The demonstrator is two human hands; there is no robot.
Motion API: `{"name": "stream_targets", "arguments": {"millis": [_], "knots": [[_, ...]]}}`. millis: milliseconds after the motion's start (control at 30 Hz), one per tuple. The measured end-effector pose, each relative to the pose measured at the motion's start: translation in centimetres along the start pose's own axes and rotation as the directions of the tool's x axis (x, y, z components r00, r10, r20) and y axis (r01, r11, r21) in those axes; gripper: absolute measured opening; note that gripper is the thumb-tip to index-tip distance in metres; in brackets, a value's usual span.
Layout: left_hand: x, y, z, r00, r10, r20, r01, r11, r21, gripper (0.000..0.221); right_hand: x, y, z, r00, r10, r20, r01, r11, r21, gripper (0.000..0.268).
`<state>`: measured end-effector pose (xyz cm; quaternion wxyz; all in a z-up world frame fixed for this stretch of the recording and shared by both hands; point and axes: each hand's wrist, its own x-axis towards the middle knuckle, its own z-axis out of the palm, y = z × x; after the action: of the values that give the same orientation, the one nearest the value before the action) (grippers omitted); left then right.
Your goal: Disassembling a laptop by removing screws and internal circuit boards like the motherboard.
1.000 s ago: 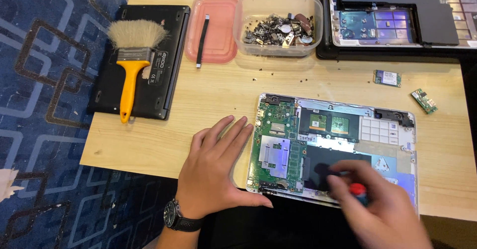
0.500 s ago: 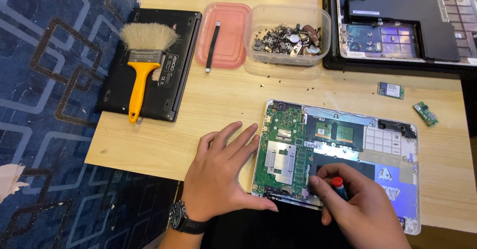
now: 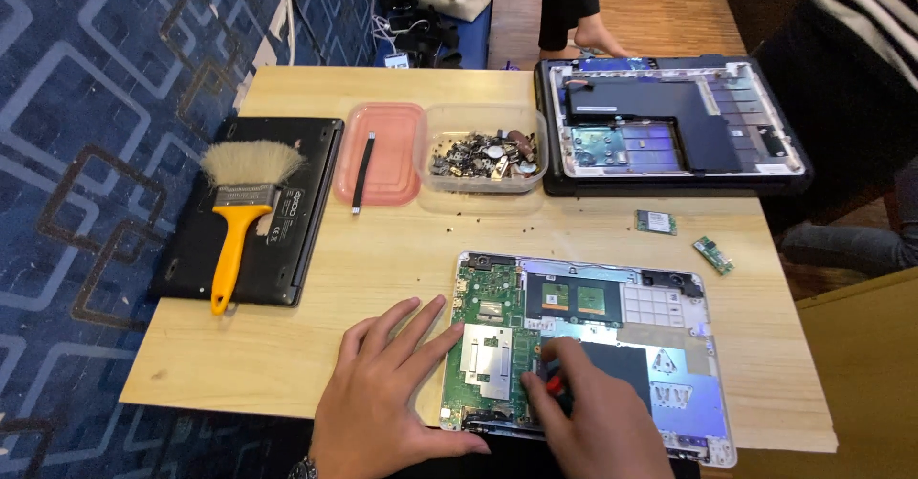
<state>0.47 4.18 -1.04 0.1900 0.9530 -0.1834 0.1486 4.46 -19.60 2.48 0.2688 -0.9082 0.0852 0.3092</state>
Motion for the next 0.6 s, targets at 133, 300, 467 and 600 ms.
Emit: {"name": "stream_targets", "arguments": {"millis": [133, 300, 467, 600], "knots": [[-0.3, -0.1, 0.4, 1.000, 0.011, -0.023, -0.011, 1.000, 0.000, 0.103, -0.2, -0.5, -0.4, 0.997, -0.034, 0.073, 0.048, 0.979, -0.196, 0.026], [-0.3, 0.0, 0.3, 1.000, -0.014, -0.024, 0.013, 1.000, -0.006, 0.098, 1.0, 2.1, -0.4, 0.980, -0.169, 0.104, 0.189, 0.952, -0.240, 0.061], [-0.2, 0.1, 0.1, 1.000, -0.021, 0.005, 0.021, 1.000, -0.008, 0.098, 3.1, 4.8, -0.5, 0.887, -0.449, 0.109, 0.462, 0.851, -0.249, 0.057], [-0.1, 0.4, -0.4, 0.999, -0.012, -0.043, 0.010, 0.999, -0.040, 0.096, 4.0, 5.4, -1.7, 0.738, -0.669, 0.082, 0.673, 0.726, -0.142, 0.041]]}}
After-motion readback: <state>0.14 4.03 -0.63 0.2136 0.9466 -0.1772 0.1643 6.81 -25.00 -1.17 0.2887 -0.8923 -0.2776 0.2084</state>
